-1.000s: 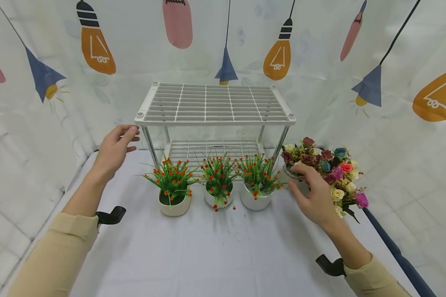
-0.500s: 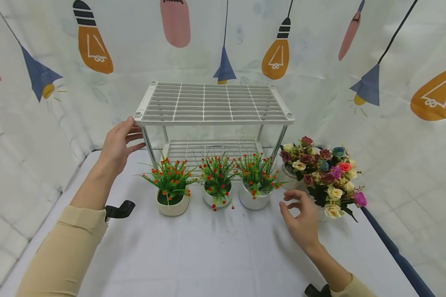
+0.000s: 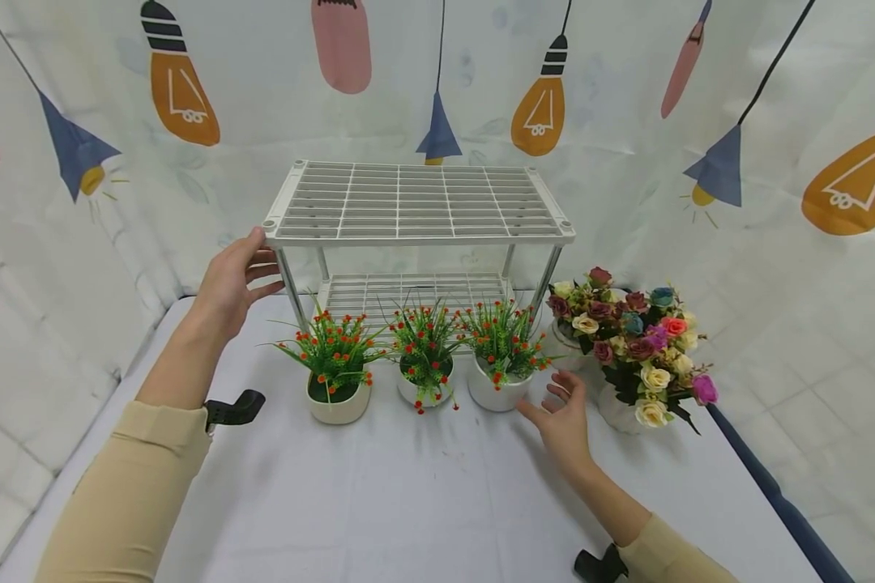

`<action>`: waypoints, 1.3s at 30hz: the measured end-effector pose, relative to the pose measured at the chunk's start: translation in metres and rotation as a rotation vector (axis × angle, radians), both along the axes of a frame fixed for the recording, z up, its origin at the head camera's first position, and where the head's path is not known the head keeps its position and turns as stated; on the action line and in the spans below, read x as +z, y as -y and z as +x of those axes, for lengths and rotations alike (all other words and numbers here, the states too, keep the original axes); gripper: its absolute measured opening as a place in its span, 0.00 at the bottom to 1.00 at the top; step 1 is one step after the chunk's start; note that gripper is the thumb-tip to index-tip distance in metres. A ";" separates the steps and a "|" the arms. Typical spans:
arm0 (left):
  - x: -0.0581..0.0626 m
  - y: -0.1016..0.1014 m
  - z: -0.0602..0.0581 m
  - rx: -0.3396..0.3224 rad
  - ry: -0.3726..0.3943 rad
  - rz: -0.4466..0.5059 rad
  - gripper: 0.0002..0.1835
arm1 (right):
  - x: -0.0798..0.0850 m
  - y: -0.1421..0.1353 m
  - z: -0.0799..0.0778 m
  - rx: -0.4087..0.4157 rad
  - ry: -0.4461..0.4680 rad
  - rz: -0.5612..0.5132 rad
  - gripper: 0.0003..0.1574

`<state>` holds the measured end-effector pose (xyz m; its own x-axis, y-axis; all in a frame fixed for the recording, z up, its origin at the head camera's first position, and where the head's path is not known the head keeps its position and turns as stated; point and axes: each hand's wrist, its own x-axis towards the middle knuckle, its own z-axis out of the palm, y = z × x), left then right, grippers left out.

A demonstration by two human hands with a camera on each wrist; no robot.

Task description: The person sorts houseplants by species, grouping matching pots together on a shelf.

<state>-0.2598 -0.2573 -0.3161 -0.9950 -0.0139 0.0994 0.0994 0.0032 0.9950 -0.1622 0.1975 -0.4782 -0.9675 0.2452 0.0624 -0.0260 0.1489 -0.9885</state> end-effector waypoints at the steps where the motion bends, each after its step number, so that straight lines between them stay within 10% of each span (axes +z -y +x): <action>1: 0.000 0.000 0.000 -0.004 0.001 -0.003 0.26 | -0.001 0.001 -0.002 0.015 0.008 0.000 0.58; 13: 0.002 0.001 -0.001 -0.022 0.021 -0.008 0.30 | -0.010 0.021 -0.023 0.100 0.011 0.001 0.67; 22: 0.003 0.001 -0.001 -0.026 0.024 -0.021 0.30 | 0.022 0.040 -0.012 0.096 -0.022 -0.041 0.65; 29: 0.002 0.001 0.000 -0.022 0.021 -0.025 0.30 | -0.015 0.041 -0.029 0.023 -0.055 -0.019 0.66; 39: 0.003 0.000 0.000 -0.021 0.027 -0.036 0.31 | -0.013 0.044 -0.030 -0.031 -0.036 0.037 0.68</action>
<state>-0.2602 -0.2574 -0.3128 -0.9973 0.0105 0.0728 0.0731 0.0368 0.9966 -0.1922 0.1535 -0.4914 -0.9564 0.2720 0.1068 -0.0564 0.1869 -0.9808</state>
